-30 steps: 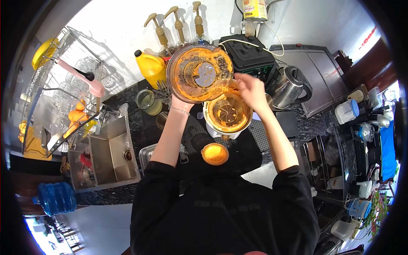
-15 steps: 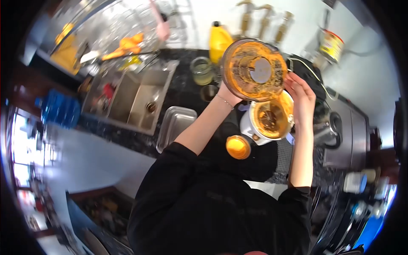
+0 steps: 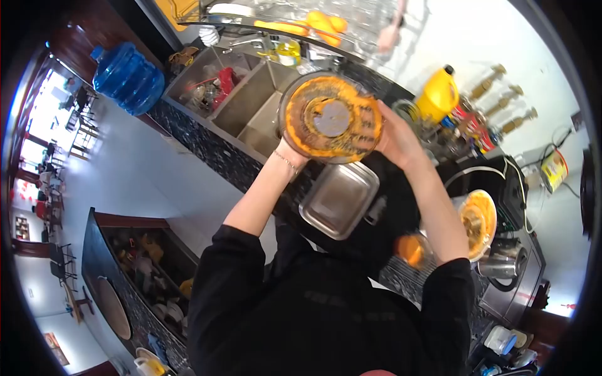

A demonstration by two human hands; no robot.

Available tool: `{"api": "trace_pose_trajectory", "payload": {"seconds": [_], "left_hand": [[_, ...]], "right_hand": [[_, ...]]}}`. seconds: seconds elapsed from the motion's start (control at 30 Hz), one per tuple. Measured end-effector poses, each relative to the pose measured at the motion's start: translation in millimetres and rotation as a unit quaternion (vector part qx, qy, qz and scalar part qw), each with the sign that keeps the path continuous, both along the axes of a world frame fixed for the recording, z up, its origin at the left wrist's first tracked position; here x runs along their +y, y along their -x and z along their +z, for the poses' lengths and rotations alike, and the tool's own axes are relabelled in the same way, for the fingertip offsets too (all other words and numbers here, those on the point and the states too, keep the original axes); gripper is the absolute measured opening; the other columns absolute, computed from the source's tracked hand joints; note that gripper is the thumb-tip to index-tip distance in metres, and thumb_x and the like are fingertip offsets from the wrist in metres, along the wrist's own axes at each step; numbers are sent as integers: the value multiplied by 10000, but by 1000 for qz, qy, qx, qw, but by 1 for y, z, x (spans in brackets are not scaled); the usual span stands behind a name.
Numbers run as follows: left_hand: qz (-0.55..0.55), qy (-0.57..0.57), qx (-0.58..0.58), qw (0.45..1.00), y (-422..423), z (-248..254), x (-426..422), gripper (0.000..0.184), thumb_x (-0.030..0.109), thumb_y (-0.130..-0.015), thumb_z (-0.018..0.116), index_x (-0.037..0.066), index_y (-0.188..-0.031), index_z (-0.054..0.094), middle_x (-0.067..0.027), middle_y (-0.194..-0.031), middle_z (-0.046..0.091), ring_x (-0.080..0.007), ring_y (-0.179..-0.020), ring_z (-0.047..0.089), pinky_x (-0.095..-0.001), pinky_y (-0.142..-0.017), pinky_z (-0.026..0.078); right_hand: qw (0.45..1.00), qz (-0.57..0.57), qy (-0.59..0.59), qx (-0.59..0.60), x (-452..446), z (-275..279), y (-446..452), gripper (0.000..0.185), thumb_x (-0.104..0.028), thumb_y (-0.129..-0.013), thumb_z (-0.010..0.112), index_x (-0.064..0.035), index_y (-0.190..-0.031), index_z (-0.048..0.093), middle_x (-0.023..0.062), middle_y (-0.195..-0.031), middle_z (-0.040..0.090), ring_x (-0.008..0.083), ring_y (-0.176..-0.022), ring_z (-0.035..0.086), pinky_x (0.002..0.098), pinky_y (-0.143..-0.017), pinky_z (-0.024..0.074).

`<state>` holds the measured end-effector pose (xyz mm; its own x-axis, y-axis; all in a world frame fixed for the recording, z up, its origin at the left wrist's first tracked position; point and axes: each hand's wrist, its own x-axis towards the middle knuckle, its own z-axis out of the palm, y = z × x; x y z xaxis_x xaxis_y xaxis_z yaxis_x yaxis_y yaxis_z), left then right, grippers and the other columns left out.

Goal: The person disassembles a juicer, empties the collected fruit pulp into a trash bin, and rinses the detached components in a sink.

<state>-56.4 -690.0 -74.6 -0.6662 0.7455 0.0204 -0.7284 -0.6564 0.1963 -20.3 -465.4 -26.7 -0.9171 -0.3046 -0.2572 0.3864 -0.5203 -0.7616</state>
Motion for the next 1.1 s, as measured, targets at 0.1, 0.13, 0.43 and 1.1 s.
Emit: {"api": "trace_pose_trajectory", "payload": {"seconds": [0.1,0.13,0.43,1.1], "left_hand": [[31,96,-27,995,34,-21,-64,466,369,-864,524,84,-1230,492,-109,-1190,551,-248,-1102,526,-433,-927,443],[99,247,-46,963,43,-36,-80,479,399,-858,525,66,-1201,511,-121,-1160,564,-247,-1092,528,-437,-922,445],[-22,305,-91,948,164,-149,-177,500,420,-820,572,80,-1185,528,-108,-1141,578,-238,-1023,570,-388,-829,494],[-350,457,-82,813,223,-301,-152,531,287,-703,627,34,-1151,492,-177,-1154,511,-315,-1010,509,-463,-830,436]], "right_hand": [[999,20,26,-41,-72,-44,61,448,-420,-871,529,-72,-1153,532,55,-941,619,187,-798,610,345,-632,517],[997,9,23,-78,-93,-63,72,472,-454,-862,528,-63,-1125,554,59,-921,628,190,-823,616,353,-650,520],[954,-166,67,-241,-190,-171,137,450,-476,-844,532,-69,-1030,581,84,-950,626,202,-777,602,333,-668,502],[839,-364,-196,-355,-214,-312,90,406,-184,-818,513,2,-1178,492,134,-1103,558,239,-965,541,291,-795,439]]}}
